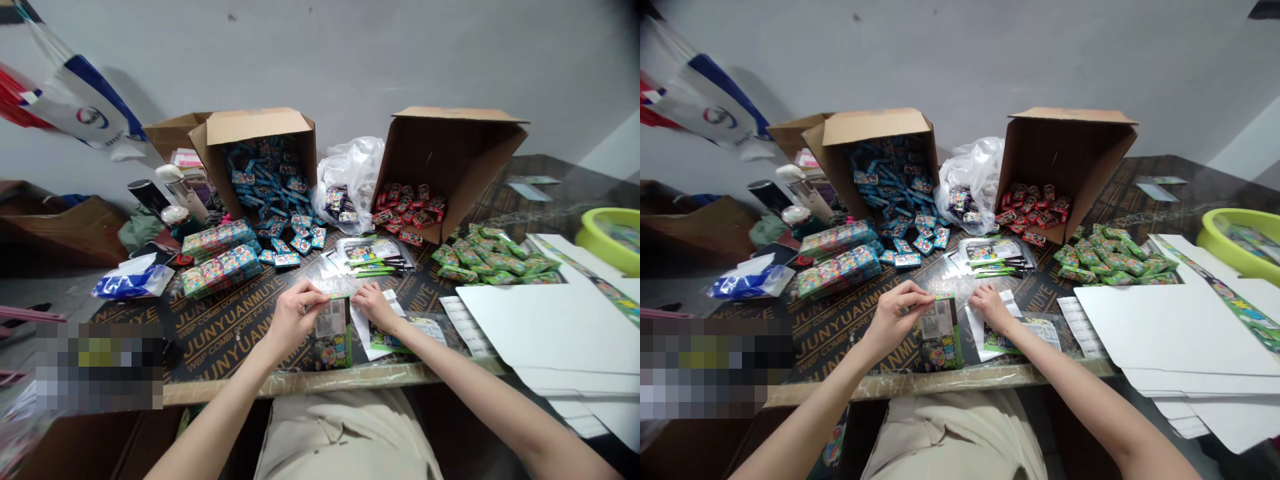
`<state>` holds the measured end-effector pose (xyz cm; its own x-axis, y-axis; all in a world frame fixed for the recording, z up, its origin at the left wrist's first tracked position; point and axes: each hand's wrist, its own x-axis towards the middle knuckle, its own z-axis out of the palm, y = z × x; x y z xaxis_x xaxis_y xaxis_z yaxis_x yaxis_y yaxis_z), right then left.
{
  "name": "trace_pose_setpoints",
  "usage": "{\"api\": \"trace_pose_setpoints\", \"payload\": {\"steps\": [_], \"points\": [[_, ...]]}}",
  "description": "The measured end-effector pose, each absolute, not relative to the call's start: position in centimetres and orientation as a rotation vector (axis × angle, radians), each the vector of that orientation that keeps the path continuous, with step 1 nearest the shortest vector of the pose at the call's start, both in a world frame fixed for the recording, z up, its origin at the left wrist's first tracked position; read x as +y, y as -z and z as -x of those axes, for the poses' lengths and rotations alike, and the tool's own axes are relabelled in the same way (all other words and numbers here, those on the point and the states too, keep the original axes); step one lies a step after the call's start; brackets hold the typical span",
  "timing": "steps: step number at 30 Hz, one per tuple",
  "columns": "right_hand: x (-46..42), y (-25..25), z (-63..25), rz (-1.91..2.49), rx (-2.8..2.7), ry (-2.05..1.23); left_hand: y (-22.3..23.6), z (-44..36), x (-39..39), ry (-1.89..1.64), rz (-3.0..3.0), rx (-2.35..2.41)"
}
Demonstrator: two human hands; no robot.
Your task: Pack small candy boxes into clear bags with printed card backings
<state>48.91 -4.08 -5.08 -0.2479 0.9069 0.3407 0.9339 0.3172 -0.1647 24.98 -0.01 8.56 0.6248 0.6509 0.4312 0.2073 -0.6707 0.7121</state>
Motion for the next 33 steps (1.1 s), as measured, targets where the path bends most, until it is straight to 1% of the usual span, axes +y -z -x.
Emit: {"api": "trace_pose_setpoints", "payload": {"steps": [5, 10, 17, 23, 26, 29, 30, 33], "points": [[-4.4, 6.2, -48.9, 1.552, -2.276, 0.251, -8.4, -25.0, -0.1, -0.963, -2.205, 0.647], [-4.7, 6.4, -49.0, 1.485, -2.336, 0.285, -8.3, -25.0, -0.1, -0.974, -2.205, 0.658], [-4.8, 5.9, -48.9, 1.495, -2.326, 0.132, -7.9, -24.9, -0.1, -0.98, -2.202, 0.669], [-5.0, 5.1, -48.3, 1.602, -2.092, -0.101, -7.9, -24.9, -0.6, -0.966, -2.26, 0.716], [-4.3, 3.0, -48.2, 1.637, -1.904, -0.222, -8.0, -24.9, -1.0, -0.986, -2.28, 0.78], [-3.2, -1.6, -48.0, 1.581, -1.756, -0.359, -7.8, -24.9, -1.2, -1.034, -2.283, 0.762], [-3.0, -3.6, -47.8, 1.525, -1.712, -0.45, -7.7, -25.0, -1.2, -1.047, -2.289, 0.74], [-2.7, -9.5, -46.4, 1.224, -1.545, -0.987, -7.7, -25.0, -1.1, -1.066, -2.305, 0.687]]}}
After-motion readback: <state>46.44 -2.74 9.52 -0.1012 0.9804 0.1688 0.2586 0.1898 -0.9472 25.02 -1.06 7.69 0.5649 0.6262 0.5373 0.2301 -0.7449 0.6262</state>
